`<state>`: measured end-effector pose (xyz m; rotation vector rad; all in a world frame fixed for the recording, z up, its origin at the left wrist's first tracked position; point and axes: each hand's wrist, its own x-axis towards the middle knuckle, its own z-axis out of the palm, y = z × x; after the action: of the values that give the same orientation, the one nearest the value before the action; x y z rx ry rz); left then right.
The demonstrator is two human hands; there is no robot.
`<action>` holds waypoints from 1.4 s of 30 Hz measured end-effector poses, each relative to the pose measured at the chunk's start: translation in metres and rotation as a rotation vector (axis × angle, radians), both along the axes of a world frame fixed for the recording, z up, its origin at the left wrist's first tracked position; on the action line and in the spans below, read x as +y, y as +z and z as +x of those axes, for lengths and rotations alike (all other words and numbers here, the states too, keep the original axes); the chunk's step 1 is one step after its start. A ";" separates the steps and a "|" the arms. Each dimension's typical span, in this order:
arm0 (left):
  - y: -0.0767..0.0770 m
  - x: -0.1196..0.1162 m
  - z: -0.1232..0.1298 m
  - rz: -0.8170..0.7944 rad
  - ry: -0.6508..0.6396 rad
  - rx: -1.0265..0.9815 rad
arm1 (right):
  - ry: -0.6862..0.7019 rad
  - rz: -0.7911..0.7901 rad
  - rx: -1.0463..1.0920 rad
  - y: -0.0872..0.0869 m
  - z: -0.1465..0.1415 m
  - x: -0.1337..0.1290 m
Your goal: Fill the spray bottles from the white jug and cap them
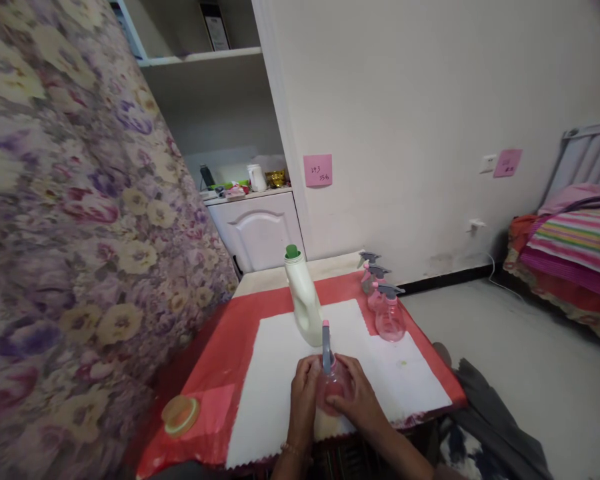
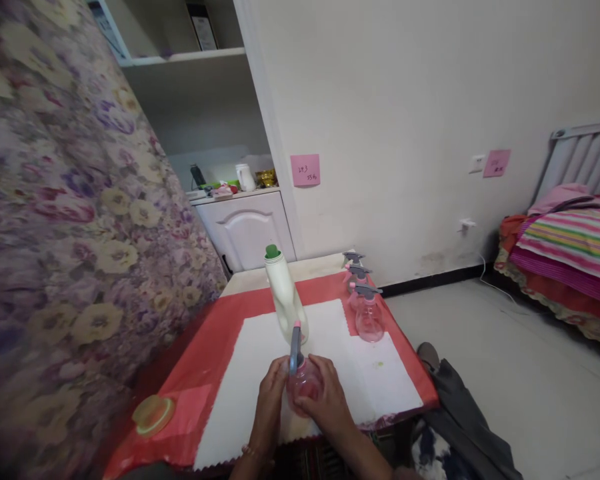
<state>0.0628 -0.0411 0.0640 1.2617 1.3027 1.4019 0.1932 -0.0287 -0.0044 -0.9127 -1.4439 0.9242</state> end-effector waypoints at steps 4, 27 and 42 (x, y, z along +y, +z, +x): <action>-0.018 0.001 -0.009 -0.052 -0.061 -0.029 | -0.004 -0.016 0.019 -0.007 0.002 -0.003; -0.045 -0.006 -0.021 -0.091 -0.085 0.170 | -0.012 -0.029 -0.046 -0.008 0.028 -0.001; -0.057 0.010 -0.100 0.072 0.080 0.742 | -0.033 -0.044 -0.137 0.009 0.040 -0.007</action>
<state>-0.0370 -0.0316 0.0071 1.8977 1.8071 1.0632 0.2327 -0.0361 0.0045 -1.0463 -1.5255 0.8857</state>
